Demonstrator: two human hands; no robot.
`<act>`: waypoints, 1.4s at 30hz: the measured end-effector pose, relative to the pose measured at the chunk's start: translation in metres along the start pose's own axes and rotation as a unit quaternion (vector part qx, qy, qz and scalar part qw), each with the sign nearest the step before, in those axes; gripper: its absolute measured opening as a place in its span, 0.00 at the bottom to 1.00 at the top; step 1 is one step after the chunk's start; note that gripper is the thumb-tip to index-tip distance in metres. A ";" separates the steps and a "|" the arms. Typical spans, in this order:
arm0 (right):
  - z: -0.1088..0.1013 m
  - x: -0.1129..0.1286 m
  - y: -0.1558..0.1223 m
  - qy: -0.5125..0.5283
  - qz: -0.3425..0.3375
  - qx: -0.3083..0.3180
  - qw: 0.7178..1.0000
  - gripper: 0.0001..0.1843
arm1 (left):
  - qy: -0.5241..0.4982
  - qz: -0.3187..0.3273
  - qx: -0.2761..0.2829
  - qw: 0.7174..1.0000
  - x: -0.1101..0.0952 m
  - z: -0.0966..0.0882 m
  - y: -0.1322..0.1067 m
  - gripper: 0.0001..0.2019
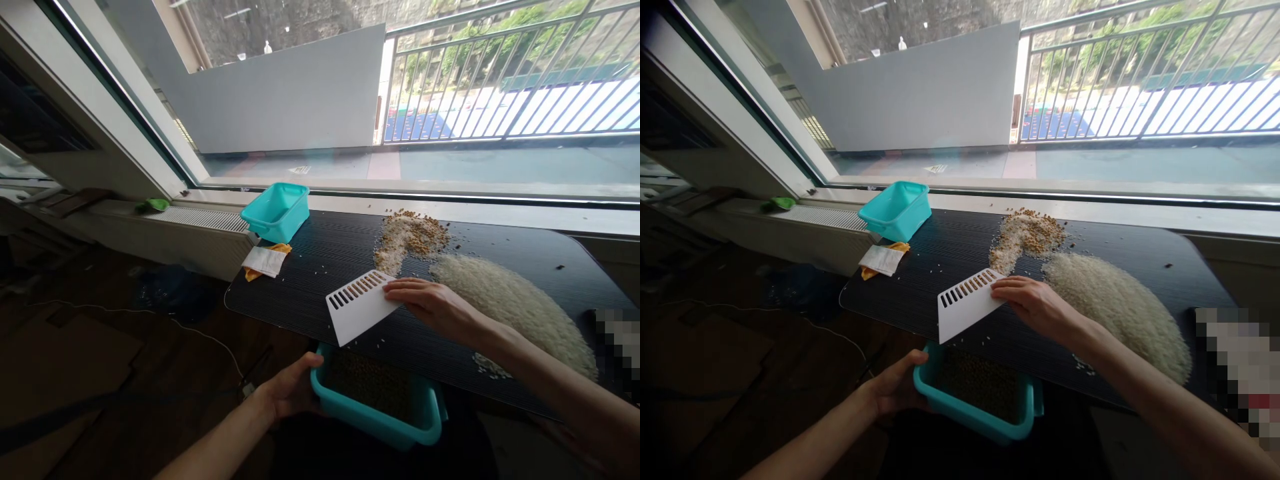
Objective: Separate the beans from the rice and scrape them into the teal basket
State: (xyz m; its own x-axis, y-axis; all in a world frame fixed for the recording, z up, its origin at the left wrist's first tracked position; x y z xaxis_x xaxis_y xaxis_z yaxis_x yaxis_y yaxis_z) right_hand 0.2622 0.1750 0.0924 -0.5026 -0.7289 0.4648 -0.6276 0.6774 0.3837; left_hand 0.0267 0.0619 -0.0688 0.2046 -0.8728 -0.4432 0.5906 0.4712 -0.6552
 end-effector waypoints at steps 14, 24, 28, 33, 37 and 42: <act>-0.015 0.033 -0.012 -0.009 0.010 -0.060 0.998 0.20 | 0.035 0.021 -0.013 0.999 -0.003 0.004 -0.002 0.27; -0.042 0.036 -0.012 -0.090 0.098 -0.086 0.987 0.14 | 0.041 0.028 -0.024 0.998 -0.008 -0.007 -0.007 0.25; -0.046 0.042 -0.025 -0.135 0.093 -0.075 0.984 0.14 | 0.031 0.028 -0.021 0.999 -0.006 -0.001 -0.007 0.25; -0.040 0.047 -0.034 -0.168 0.077 -0.069 0.980 0.14 | 0.023 0.016 -0.009 1.000 -0.001 0.008 -0.002 0.24; -0.037 0.054 -0.033 -0.175 0.076 -0.065 0.979 0.16 | 0.026 0.012 -0.015 0.999 -0.001 0.009 -0.001 0.24; -0.040 0.063 -0.041 -0.153 0.082 -0.046 0.984 0.16 | 0.029 0.008 -0.023 0.999 -0.002 0.010 -0.003 0.26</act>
State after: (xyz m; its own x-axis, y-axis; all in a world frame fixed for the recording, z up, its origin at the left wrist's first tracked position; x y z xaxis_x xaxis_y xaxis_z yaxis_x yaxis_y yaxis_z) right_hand 0.2798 0.1053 0.1378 -0.7568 -0.5957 0.2691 -0.4739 0.7836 0.4018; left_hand 0.0323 0.0606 -0.0600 0.1672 -0.8570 -0.4874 0.5508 0.4912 -0.6748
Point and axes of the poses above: each hand's wrist, its own y-axis towards the middle knuckle, its own z-axis out of the palm, x = y × z, the point moved 6 cm from there along y, towards the middle knuckle, and after that the axes turned 2 degrees about z, right-handed, at the moved point
